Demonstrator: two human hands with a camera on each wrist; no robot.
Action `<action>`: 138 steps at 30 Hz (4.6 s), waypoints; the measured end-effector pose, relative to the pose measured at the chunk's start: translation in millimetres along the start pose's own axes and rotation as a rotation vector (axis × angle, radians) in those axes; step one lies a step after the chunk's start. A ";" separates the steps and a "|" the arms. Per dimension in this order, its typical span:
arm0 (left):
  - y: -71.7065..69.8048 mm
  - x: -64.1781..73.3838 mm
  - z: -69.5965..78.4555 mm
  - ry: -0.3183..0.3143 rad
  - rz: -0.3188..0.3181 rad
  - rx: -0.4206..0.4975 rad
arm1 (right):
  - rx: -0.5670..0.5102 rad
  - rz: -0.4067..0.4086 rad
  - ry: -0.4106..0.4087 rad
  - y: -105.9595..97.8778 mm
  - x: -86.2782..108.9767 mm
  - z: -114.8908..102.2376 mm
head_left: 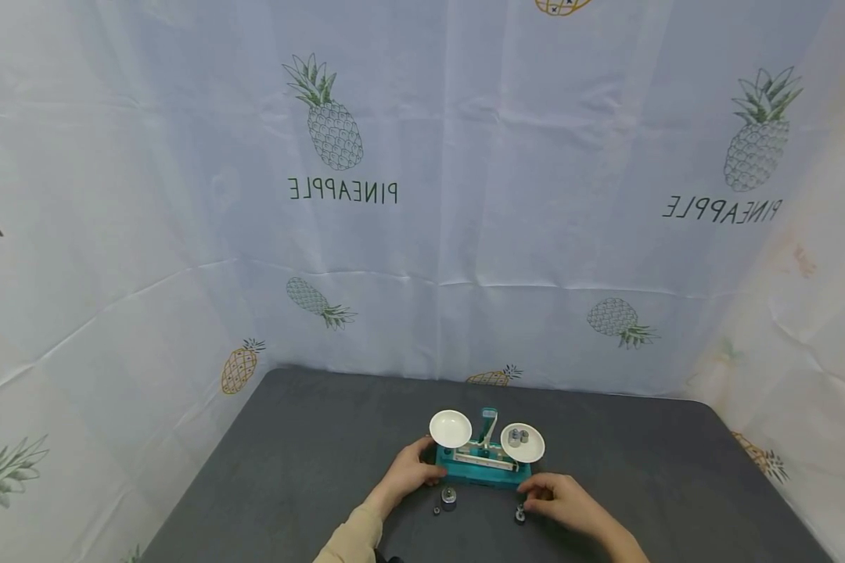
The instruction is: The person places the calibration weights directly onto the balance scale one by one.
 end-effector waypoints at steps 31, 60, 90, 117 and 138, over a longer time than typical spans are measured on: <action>0.4 3.3 1.9 0.003 0.005 0.007 | 0.081 -0.052 -0.056 7.7 -3.3 -0.5; 0.0 6.2 5.3 0.006 0.015 0.016 | 0.123 0.047 -0.042 -12.3 10.4 -28.0; -1.5 17.1 22.7 0.011 0.022 0.015 | 0.162 0.303 0.041 -50.5 -9.4 -48.8; 0.5 4.1 4.2 -0.019 0.019 0.005 | 0.237 0.301 0.102 -50.0 -26.9 -43.8; 0.5 3.3 2.7 -0.024 0.005 0.014 | 0.312 0.335 0.055 -47.0 -25.4 -45.9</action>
Point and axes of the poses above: each hand's wrist, its own x-axis away from the middle knuckle, its own y-axis out of the palm, z = x × y, the point moved 3 cm from there along -x, towards the middle knuckle, and after that the axes turned 1 degree about -x, right-handed, at the moved point
